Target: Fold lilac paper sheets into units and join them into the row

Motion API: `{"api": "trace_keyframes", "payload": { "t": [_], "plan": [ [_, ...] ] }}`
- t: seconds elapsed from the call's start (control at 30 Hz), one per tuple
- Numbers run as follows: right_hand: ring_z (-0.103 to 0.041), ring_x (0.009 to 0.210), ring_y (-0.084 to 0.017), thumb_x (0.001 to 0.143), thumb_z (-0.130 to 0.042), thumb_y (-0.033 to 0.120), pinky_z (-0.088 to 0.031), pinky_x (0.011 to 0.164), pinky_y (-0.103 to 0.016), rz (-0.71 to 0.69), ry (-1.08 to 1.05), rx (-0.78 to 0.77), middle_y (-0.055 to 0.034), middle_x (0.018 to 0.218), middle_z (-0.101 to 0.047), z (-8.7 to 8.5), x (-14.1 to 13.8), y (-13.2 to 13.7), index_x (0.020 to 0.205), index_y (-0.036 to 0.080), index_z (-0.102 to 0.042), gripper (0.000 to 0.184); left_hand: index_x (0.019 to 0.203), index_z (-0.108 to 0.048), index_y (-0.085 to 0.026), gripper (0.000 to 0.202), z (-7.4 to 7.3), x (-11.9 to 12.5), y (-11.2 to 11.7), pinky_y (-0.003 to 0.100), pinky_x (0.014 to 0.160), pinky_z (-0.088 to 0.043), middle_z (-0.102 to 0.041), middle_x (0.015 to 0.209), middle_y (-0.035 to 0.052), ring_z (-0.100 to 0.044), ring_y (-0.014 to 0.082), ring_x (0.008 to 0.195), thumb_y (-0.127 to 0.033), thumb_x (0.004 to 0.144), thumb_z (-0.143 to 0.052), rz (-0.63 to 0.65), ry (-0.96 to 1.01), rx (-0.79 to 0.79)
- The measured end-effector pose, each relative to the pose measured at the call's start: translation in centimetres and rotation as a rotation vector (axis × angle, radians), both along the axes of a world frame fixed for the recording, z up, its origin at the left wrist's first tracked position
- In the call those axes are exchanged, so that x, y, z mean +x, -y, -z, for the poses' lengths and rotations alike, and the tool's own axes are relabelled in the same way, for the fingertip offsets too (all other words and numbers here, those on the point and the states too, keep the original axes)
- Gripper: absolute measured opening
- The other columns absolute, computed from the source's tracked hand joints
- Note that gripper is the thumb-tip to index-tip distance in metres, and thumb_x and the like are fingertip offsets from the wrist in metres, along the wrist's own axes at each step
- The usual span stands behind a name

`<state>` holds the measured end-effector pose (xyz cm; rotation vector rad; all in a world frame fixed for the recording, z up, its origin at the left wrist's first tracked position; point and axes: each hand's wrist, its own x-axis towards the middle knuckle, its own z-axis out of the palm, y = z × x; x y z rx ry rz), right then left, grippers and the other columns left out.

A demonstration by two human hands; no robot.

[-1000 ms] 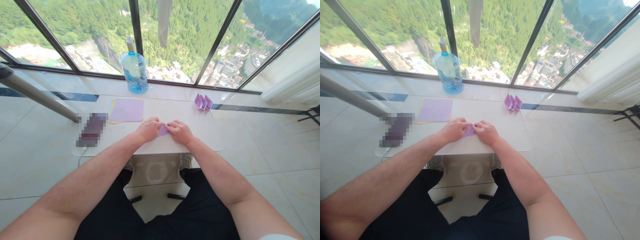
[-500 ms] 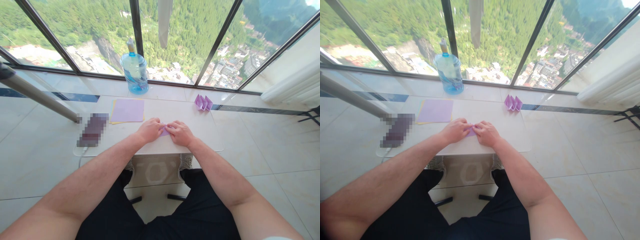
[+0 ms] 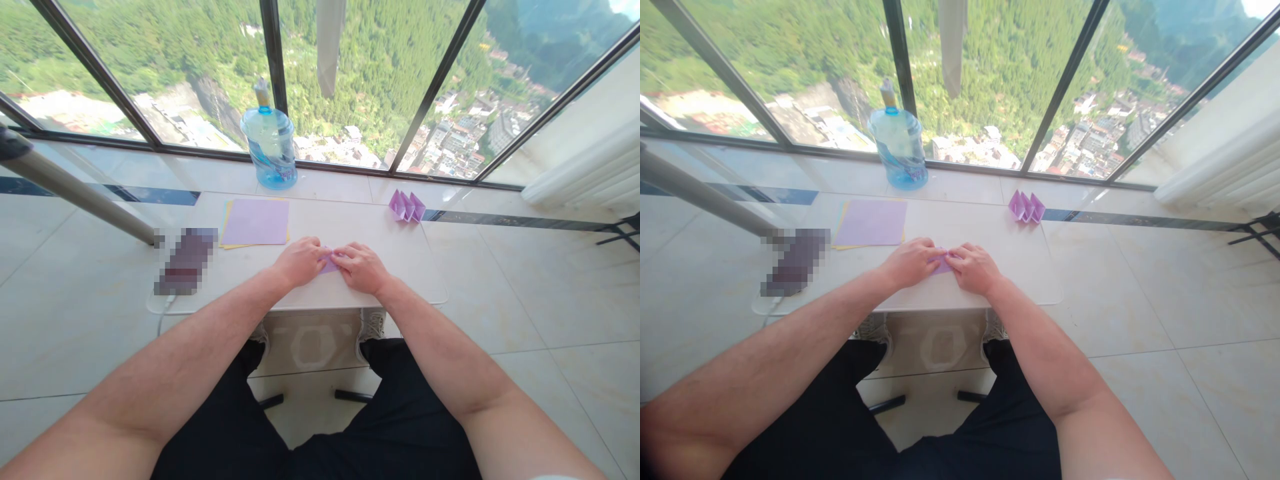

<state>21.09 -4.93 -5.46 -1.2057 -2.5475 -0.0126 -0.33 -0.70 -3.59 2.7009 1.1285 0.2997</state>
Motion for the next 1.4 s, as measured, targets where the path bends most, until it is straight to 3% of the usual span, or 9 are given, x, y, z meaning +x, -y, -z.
{"api": "trace_keyframes", "payload": {
  "t": [0.6, 0.93, 1.2, 1.4],
  "plan": [
    [-0.057, 0.108, -0.024, 0.094, -0.054, 0.021, -0.045, 0.099, -0.040, -0.010, 0.005, -0.020, -0.0088, 0.124, -0.069, -0.3, 0.0, 0.0, 0.117, 0.022, -0.072, 0.030, 0.113, -0.075, -0.022, 0.034, -0.1, 0.1, 0.1, 0.035, 0.094, -0.048, -0.067, 0.097, 0.0086, -0.063, 0.0222, 0.095, -0.032, 0.097, -0.046, 0.032, -0.060, 0.030],
    [-0.056, 0.111, -0.025, 0.095, -0.051, 0.021, -0.046, 0.100, -0.040, 0.057, 0.066, -0.091, -0.0111, 0.123, -0.069, -1.5, -0.8, 0.2, 0.125, 0.018, -0.067, 0.035, 0.114, -0.071, -0.018, 0.032, -0.6, 0.4, 1.0, 0.038, 0.088, -0.047, -0.071, 0.117, 0.0096, -0.061, 0.0248, 0.104, -0.020, 0.096, -0.045, 0.096, -0.110, 0.110],
    [-0.059, 0.098, -0.024, 0.092, -0.055, 0.020, -0.049, 0.092, -0.038, 0.157, 0.146, -0.095, -0.0084, 0.113, -0.073, -2.5, 0.0, 0.5, 0.096, 0.020, -0.077, 0.022, 0.112, -0.073, -0.023, 0.029, -1.4, 0.4, 1.5, 0.040, 0.085, -0.044, -0.072, 0.124, 0.0060, -0.060, 0.0268, 0.104, -0.027, 0.093, -0.051, 0.009, -0.142, 0.078],
    [-0.059, 0.087, -0.026, 0.087, -0.056, 0.012, -0.048, 0.074, -0.039, 0.216, 0.286, -0.138, -0.0135, 0.105, -0.074, -4.0, 0.6, 2.2, 0.095, 0.019, -0.077, 0.023, 0.113, -0.072, -0.025, 0.029, -1.3, 0.2, 1.5, 0.040, 0.084, -0.043, -0.071, 0.127, 0.0036, -0.059, 0.0271, 0.103, -0.031, 0.092, -0.052, 0.005, -0.144, 0.064]
  ]
}}
